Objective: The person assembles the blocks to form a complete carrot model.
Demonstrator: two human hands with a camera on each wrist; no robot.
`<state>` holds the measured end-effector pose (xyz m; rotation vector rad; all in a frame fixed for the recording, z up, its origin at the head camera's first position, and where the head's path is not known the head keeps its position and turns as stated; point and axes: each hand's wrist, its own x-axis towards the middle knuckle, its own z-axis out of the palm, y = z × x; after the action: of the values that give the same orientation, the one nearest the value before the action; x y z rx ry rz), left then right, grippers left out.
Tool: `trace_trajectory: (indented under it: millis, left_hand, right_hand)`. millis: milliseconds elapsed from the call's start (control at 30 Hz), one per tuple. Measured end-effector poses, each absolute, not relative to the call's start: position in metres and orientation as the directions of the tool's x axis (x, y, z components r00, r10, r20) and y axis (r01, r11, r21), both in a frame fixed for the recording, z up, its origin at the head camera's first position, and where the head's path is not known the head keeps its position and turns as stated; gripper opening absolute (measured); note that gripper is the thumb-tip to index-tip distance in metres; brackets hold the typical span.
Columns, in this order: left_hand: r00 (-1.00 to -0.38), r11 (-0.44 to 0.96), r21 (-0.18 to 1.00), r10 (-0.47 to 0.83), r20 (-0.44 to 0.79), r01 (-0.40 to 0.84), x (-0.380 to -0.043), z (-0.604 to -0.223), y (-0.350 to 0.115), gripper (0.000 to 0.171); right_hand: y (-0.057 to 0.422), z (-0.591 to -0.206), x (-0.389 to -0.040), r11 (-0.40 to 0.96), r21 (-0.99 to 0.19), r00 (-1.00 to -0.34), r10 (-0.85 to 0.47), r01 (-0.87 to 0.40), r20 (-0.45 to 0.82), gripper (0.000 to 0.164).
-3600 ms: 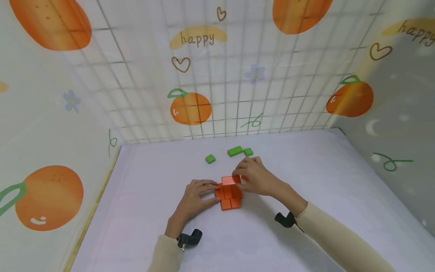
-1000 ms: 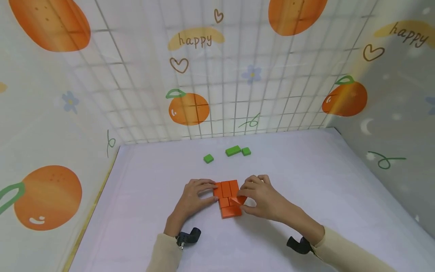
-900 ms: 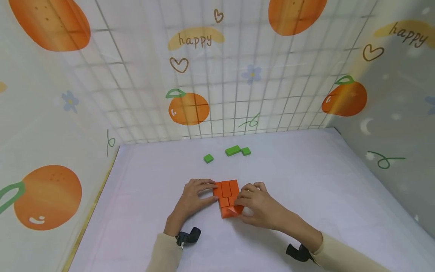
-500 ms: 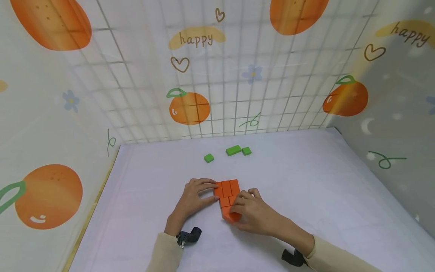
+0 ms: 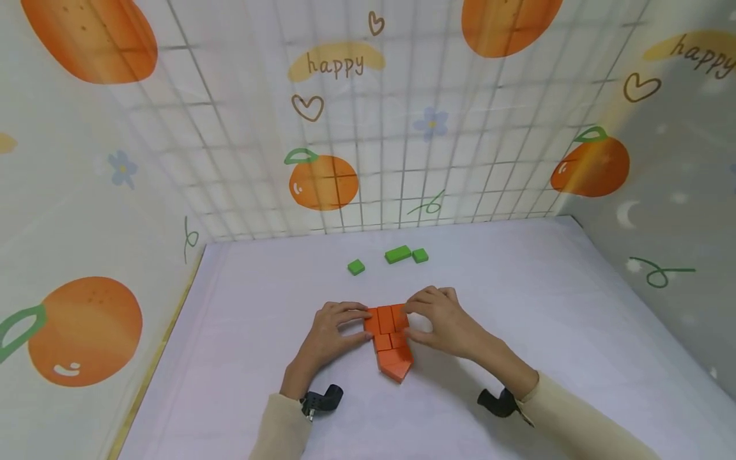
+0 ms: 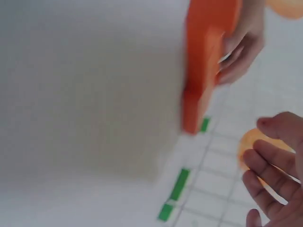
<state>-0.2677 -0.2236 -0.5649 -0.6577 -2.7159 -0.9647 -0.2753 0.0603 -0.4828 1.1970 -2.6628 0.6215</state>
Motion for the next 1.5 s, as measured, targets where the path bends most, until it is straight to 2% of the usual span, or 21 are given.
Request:
trace_trajectory:
  millis: [200, 400, 733, 867, 1000, 1133, 1500]
  left_hand:
    - [-0.893, 0.702, 0.553, 0.336, 0.298, 0.449, -0.268, -0.562, -0.225, 0.039]
    - [-0.886, 0.689, 0.558, 0.343, 0.311, 0.462, -0.267, -0.564, -0.225, 0.038]
    - [-0.879, 0.687, 0.551, 0.329, 0.346, 0.474, -0.261, -0.567, -0.226, 0.039]
    - [-0.864, 0.673, 0.545, 0.347, 0.365, 0.501, -0.263, -0.565, -0.223, 0.039]
    - [-0.870, 0.674, 0.552, 0.344, 0.353, 0.491, -0.264, -0.564, -0.222, 0.039]
    - [-0.875, 0.684, 0.546, 0.347, 0.339, 0.483, -0.263, -0.566, -0.220, 0.039]
    - [-0.867, 0.676, 0.545, 0.355, 0.349, 0.496, -0.266, -0.562, -0.222, 0.038]
  right_hand:
    - [0.062, -0.486, -0.333, 0.649, -0.298, -0.714, -0.621, -0.699, 0.323, 0.028]
    - [0.059, -0.492, -0.382, 0.714, -0.298, -0.772, -0.565, -0.634, 0.291, 0.036]
    - [0.043, -0.505, -0.436, 0.790, -0.285, -0.840, -0.515, -0.543, 0.172, 0.049]
    - [0.043, -0.509, -0.444, 0.815, -0.275, -0.857, -0.506, -0.511, 0.095, 0.051]
    - [0.042, -0.512, -0.445, 0.799, -0.252, -0.836, -0.539, -0.547, 0.106, 0.041]
    - [0.041, -0.516, -0.436, 0.768, -0.230, -0.801, -0.581, -0.598, 0.144, 0.030]
    - [0.033, -0.510, -0.400, 0.686, -0.265, -0.730, -0.671, -0.677, 0.131, 0.023]
